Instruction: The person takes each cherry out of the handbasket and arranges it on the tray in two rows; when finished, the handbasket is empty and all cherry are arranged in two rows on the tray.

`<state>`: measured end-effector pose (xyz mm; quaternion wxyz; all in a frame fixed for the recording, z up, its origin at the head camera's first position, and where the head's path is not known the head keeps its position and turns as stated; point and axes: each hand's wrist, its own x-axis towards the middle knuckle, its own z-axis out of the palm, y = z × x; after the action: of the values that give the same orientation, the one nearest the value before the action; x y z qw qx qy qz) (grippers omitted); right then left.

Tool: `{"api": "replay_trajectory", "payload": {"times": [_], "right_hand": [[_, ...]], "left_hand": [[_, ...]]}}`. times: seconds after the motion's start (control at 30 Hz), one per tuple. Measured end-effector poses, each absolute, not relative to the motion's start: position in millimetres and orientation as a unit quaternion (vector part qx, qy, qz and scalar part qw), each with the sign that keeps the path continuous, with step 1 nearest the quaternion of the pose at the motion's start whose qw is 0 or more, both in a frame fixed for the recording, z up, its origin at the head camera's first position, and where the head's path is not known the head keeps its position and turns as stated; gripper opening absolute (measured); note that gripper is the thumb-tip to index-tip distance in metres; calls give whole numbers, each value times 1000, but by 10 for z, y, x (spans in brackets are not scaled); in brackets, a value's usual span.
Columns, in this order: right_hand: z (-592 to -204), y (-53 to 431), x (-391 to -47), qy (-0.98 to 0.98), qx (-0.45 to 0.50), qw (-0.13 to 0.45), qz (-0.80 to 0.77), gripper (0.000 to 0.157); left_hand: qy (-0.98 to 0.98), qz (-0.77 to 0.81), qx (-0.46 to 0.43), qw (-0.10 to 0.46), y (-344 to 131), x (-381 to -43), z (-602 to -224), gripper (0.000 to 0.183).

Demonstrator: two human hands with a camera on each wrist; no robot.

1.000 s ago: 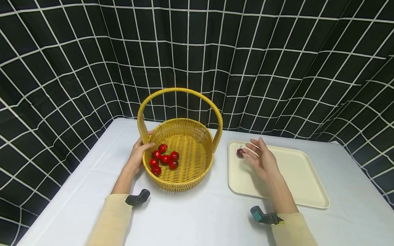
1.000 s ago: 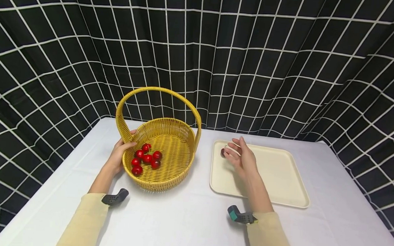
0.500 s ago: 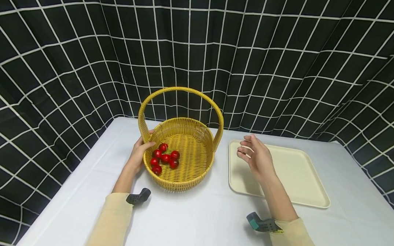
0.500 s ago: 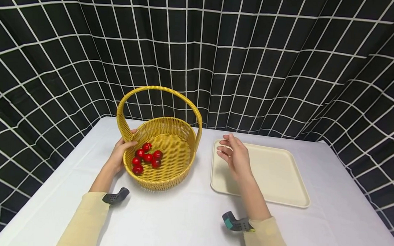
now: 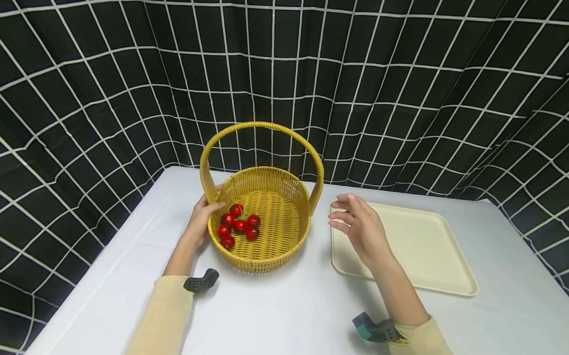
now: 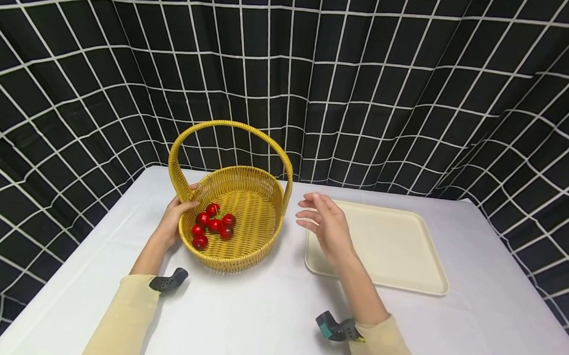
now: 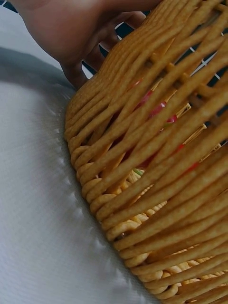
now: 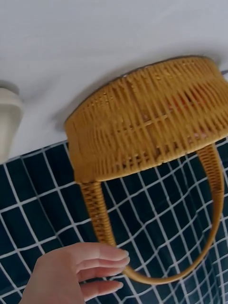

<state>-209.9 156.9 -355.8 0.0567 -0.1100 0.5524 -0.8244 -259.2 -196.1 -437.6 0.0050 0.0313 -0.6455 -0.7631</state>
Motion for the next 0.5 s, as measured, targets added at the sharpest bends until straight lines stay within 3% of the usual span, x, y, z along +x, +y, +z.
{"api": "replay_trajectory", "payload": {"times": [0.2,0.5], "right_hand": [[-3582,1458,-2059,582,-144,88,-796,22],[-3619,1266,-2089,612,-164,128,-763,46]], "left_hand": [[-648,-761,33,5,-1964,-2582,-4370,56],[-643,-765,19,10,-1964,-2586,-4385,55]]}}
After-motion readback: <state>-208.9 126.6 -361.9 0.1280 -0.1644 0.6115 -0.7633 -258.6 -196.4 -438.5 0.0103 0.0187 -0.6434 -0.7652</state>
